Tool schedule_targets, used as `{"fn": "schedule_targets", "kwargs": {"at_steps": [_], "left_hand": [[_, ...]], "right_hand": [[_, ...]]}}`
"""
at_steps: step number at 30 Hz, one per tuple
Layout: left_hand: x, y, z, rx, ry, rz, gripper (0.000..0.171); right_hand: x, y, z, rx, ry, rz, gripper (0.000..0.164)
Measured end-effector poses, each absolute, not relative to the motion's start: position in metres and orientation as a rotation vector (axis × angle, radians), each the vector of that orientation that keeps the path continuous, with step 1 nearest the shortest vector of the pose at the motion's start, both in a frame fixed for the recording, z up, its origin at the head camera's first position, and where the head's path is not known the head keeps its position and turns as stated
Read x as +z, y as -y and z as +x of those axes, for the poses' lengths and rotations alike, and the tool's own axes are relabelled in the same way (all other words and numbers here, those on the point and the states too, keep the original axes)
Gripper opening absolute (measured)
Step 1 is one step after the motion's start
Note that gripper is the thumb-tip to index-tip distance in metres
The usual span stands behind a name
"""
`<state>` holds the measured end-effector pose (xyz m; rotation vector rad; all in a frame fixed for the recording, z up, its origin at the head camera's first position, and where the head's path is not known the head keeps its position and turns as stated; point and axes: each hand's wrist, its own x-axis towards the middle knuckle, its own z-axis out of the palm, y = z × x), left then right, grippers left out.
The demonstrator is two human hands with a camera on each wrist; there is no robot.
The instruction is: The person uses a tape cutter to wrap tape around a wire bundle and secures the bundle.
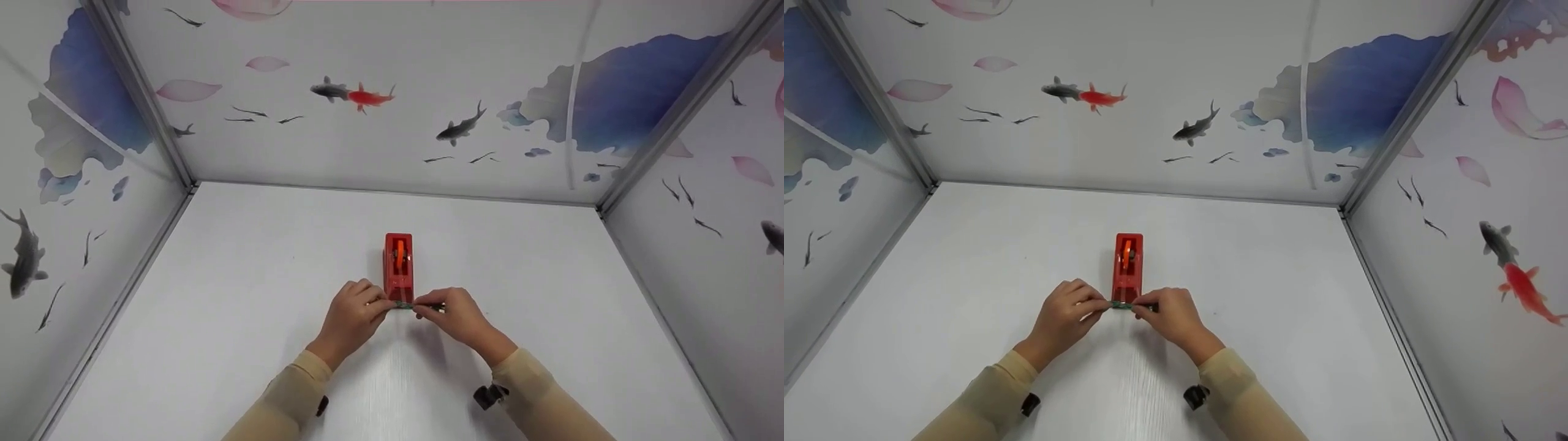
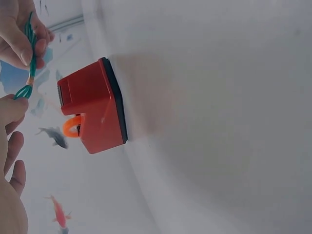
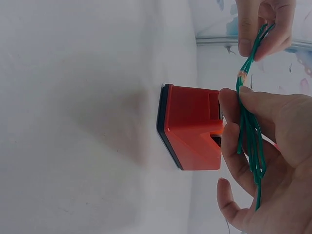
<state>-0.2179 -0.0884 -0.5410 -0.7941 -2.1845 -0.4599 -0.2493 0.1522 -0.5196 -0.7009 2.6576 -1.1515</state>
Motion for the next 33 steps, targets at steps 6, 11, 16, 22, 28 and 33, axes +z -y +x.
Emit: {"fn": "schedule_targets", "kwargs": {"at_steps": [6,11,16,22,28,33], "left_hand": [[-0.543,0.087,-0.214,-0.472,2.201,-0.807,0.015],[-0.543,0.084,-0.212,-0.596,2.308,-0.801,0.022],[-0.54,0.082,-0.212,-1.023,2.574,-0.625,0.013],[-0.537,0.084,-0.215,-1.458,2.755,-0.395,0.014],[-0.543,0.088,-0.217,-1.668,2.804,-0.368,0.019],[-0.545,0.089,-0.218,-1.673,2.82,-0.39,0.019]], "right_hand": [[-0.524,-0.152,-0.25,-1.172,-2.738,-0.744,0.012],[-0.526,-0.154,-0.25,-1.172,-2.777,-0.753,0.012],[-0.527,-0.157,-0.252,-1.227,-2.741,-0.777,0.012],[-0.527,-0.156,-0.252,-1.279,-2.739,-0.778,0.015],[-0.53,-0.156,-0.252,-1.292,-2.728,-0.787,0.018],[-0.534,-0.157,-0.252,-1.329,-2.701,-0.837,0.019]]}}
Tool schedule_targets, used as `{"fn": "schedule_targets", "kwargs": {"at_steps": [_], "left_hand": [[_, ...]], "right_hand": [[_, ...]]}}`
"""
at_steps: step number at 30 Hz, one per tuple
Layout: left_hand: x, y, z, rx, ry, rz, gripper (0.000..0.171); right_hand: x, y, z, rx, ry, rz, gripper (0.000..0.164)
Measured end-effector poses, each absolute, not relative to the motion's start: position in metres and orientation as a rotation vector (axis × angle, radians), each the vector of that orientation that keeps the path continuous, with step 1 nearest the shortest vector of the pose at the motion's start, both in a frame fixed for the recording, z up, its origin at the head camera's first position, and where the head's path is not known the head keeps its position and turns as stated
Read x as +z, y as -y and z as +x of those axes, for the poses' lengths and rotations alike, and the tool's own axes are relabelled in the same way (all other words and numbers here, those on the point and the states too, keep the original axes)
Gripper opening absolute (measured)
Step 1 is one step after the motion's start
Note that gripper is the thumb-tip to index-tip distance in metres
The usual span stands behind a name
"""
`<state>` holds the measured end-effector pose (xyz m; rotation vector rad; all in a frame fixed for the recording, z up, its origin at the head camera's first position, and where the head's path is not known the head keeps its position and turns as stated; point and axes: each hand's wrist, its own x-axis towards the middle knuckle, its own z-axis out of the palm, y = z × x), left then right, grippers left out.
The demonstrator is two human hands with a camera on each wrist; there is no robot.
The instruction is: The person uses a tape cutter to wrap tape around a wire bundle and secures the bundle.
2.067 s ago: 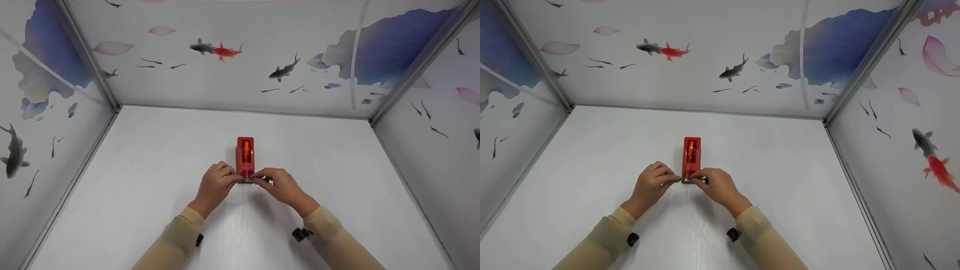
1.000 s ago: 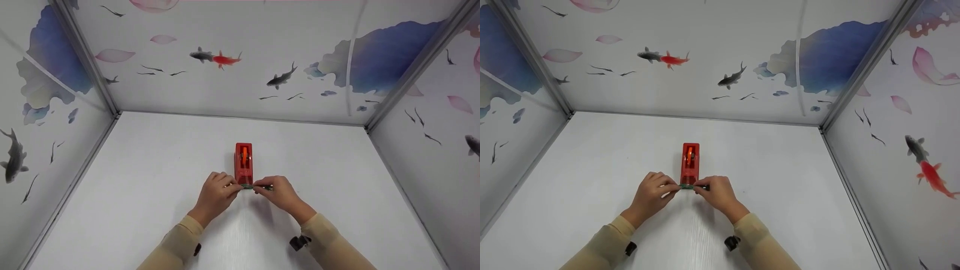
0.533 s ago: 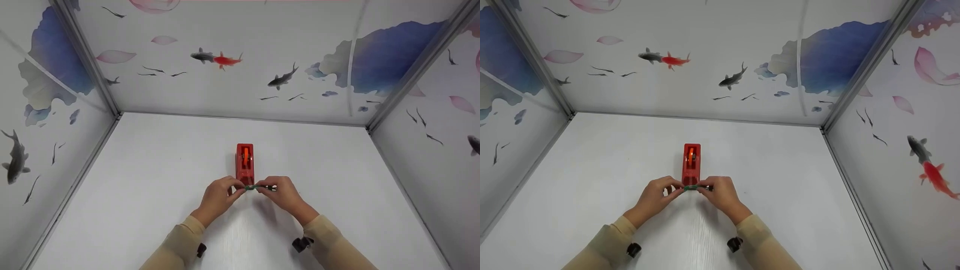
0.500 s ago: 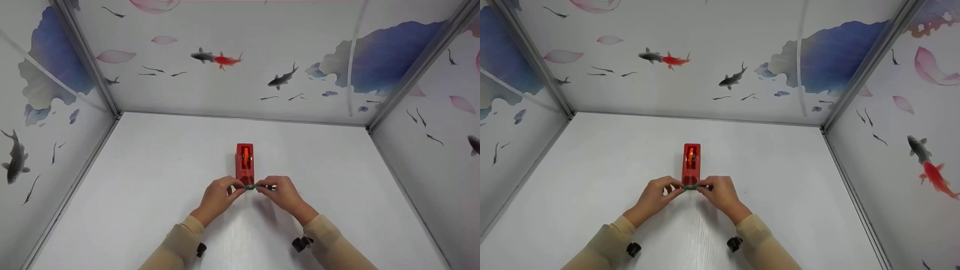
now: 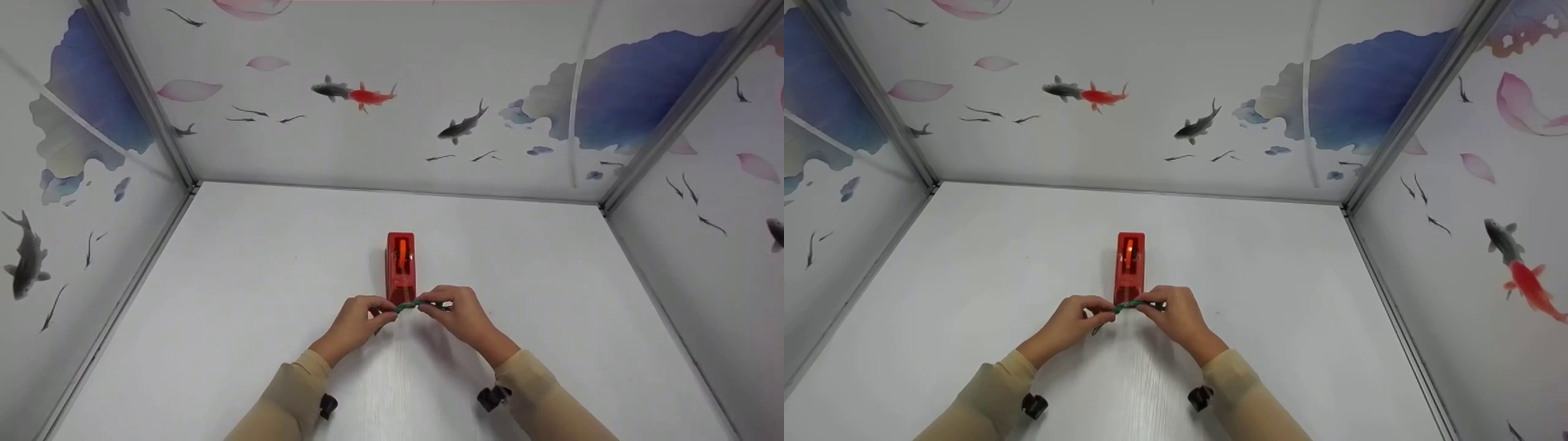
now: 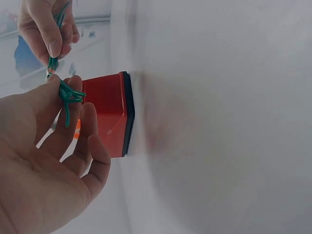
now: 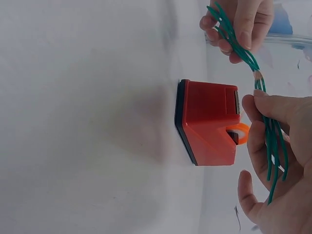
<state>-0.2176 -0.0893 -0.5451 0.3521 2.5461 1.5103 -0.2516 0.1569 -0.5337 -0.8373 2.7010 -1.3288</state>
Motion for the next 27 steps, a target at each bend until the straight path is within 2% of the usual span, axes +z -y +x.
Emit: {"fn": "schedule_targets", "kwargs": {"at_steps": [12,27], "left_hand": [[-0.5439,0.0902,-0.2182,1.5,-2.593,0.363,0.01],[-0.5431,0.0904,-0.2201,1.466,-2.731,0.446,0.01]], "right_hand": [[-0.5365,-0.1559,-0.2501,-1.409,-2.664,-0.831,0.022],[-0.5332,-0.1561,-0.2529,-1.416,-2.621,-0.777,0.027]]}}
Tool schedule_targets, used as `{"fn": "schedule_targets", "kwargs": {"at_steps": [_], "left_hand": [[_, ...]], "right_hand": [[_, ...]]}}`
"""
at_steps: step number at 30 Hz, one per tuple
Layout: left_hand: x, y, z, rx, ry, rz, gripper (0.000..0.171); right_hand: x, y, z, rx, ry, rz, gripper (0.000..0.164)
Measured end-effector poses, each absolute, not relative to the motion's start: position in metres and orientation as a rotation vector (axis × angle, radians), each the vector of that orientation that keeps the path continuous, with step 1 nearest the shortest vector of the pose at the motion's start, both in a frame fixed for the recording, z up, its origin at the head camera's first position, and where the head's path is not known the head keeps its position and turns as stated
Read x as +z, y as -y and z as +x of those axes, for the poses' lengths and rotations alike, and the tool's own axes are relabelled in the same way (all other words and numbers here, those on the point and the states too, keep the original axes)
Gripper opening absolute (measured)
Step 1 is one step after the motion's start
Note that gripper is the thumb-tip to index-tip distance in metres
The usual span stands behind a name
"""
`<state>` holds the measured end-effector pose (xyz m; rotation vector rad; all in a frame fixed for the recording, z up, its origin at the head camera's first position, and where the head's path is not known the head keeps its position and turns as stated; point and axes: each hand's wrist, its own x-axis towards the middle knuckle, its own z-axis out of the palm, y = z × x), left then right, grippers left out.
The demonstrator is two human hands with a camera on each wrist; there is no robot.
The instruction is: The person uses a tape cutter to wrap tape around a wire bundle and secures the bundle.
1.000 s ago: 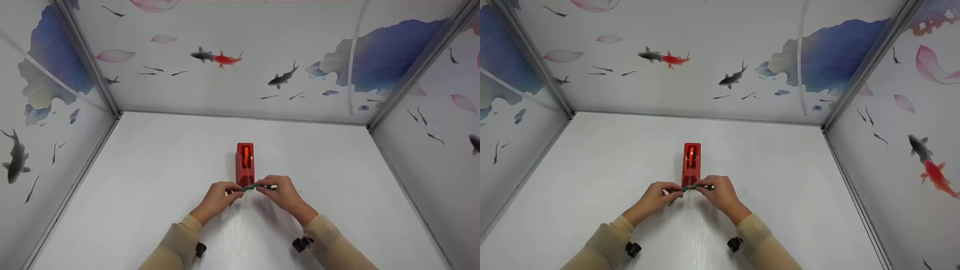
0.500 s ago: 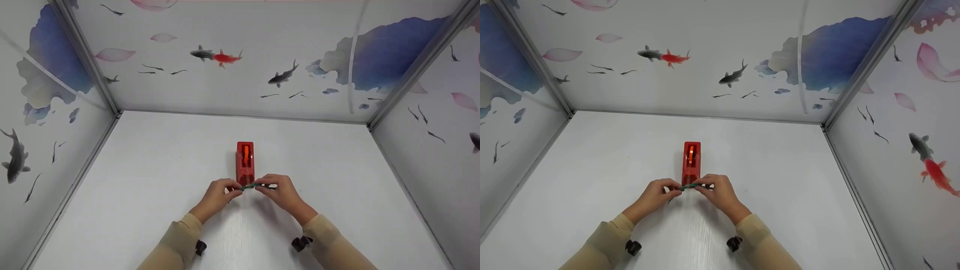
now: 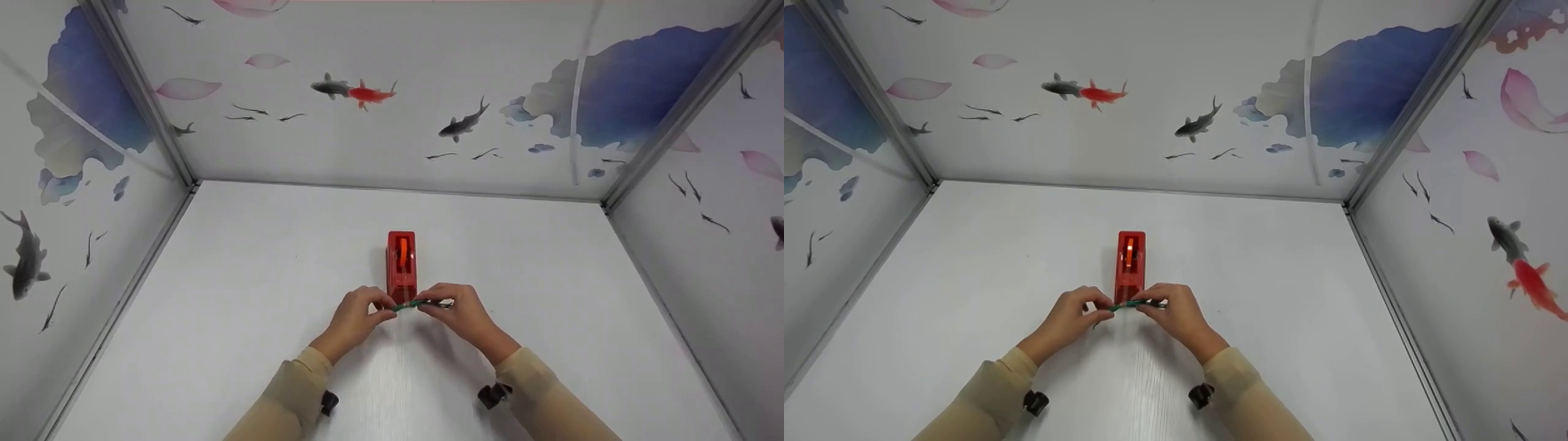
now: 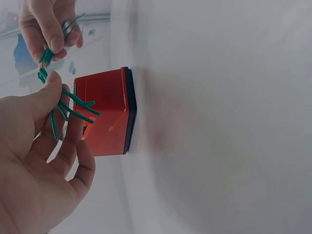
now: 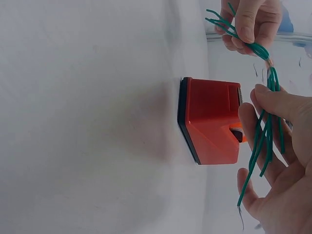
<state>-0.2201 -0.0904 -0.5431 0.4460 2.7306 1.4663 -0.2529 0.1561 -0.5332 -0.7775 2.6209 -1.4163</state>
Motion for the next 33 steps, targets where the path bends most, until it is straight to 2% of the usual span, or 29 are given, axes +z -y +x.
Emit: {"fn": "schedule_targets", "kwargs": {"at_steps": [13,18,24,33], "left_hand": [[-0.5432,0.0908,-0.2182,1.289,-3.013,0.57,0.014],[-0.544,0.0914,-0.2183,1.206,-3.133,0.643,0.016],[-0.5427,0.0898,-0.2173,1.151,-3.25,0.717,0.018],[-0.5448,0.0899,-0.2188,1.026,-3.385,0.836,0.015]], "right_hand": [[-0.5363,-0.1576,-0.2544,-1.411,-2.608,-0.808,0.027],[-0.5359,-0.1569,-0.2556,-1.369,-2.576,-0.756,0.015],[-0.5317,-0.1585,-0.257,-1.313,-2.52,-0.719,0.022],[-0.53,-0.1584,-0.259,-1.286,-2.492,-0.791,0.015]]}}
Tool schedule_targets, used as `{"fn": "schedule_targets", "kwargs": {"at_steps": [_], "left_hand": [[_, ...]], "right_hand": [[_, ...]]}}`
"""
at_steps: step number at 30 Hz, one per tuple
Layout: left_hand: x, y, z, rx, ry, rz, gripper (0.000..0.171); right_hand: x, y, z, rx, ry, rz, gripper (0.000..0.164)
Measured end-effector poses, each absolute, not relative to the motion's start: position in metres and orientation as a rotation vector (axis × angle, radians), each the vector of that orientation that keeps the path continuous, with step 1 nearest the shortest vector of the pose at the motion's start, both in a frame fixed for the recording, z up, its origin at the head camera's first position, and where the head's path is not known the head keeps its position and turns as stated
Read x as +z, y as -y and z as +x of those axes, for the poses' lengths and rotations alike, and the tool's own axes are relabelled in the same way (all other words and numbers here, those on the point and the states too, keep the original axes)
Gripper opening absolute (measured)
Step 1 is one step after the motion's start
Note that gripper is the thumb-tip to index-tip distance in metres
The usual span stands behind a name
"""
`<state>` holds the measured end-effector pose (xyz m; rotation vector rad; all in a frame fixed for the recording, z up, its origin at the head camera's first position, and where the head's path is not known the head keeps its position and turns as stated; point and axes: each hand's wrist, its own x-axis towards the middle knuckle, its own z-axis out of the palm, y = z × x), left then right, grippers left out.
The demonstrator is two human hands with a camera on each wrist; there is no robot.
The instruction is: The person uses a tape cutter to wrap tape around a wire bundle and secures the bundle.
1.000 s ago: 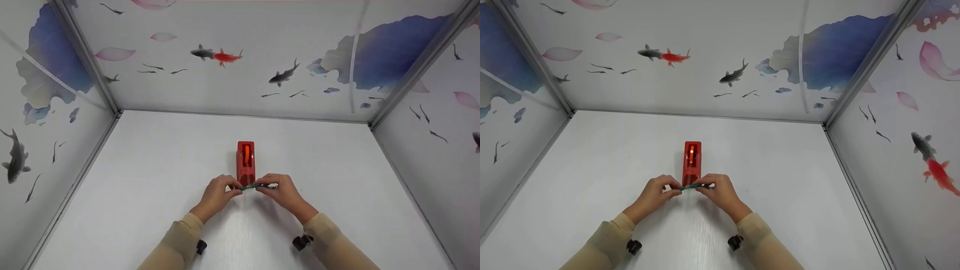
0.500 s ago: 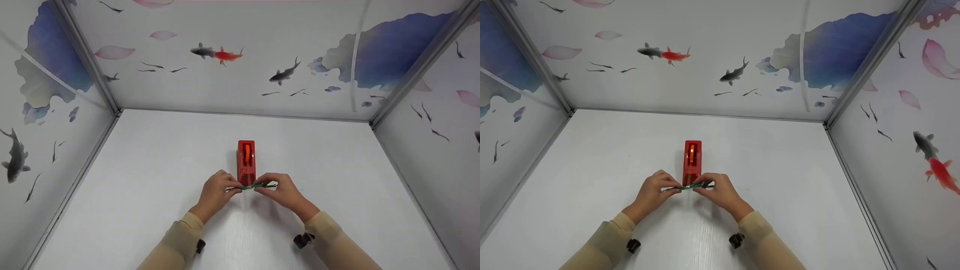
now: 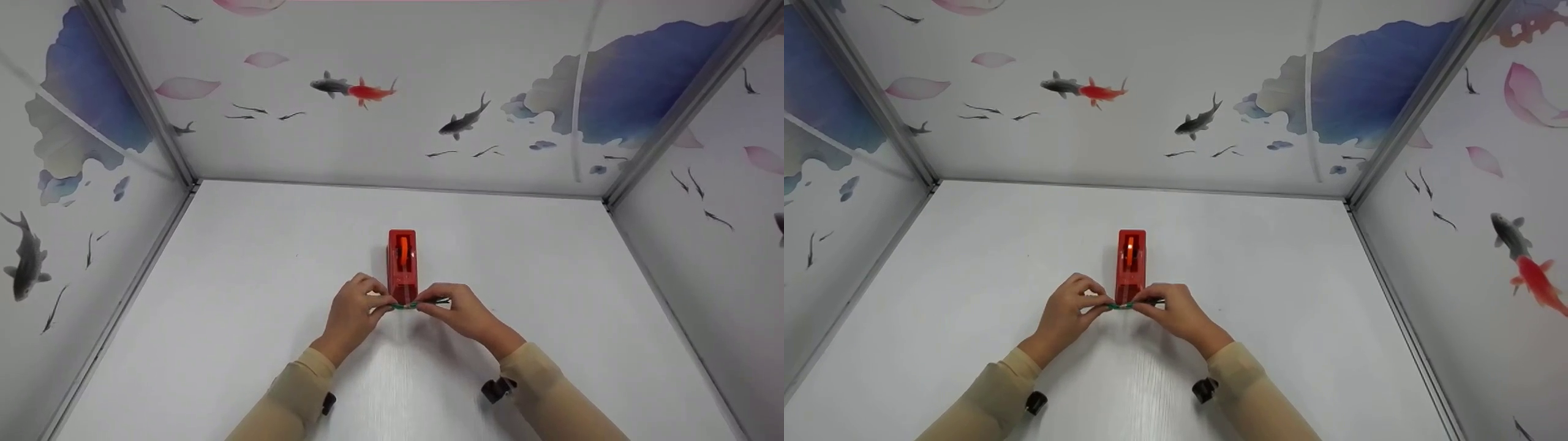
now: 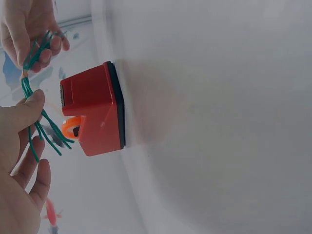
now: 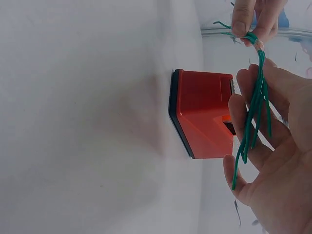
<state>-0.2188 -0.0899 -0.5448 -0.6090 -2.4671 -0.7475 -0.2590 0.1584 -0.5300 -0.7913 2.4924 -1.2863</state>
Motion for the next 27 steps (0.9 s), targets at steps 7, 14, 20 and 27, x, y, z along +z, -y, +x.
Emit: {"fn": "schedule_targets", "kwargs": {"at_steps": [7,14,20,27], "left_hand": [[-0.5439,0.0876,-0.2218,-0.742,2.456,-0.611,0.013],[-0.5455,0.0866,-0.2205,-0.832,2.493,-0.623,0.012],[-0.5457,0.0876,-0.2193,-0.857,2.487,-0.615,0.013],[-0.5444,0.0879,-0.2196,-0.836,2.46,-0.618,0.014]], "right_hand": [[-0.5285,-0.1586,-0.259,-1.312,-2.53,-0.879,0.019],[-0.5282,-0.1566,-0.2567,-1.314,-2.59,-0.951,0.018],[-0.5297,-0.1553,-0.254,-1.307,-2.654,-0.97,0.017],[-0.529,-0.1549,-0.2519,-1.323,-2.667,-0.977,0.016]]}}
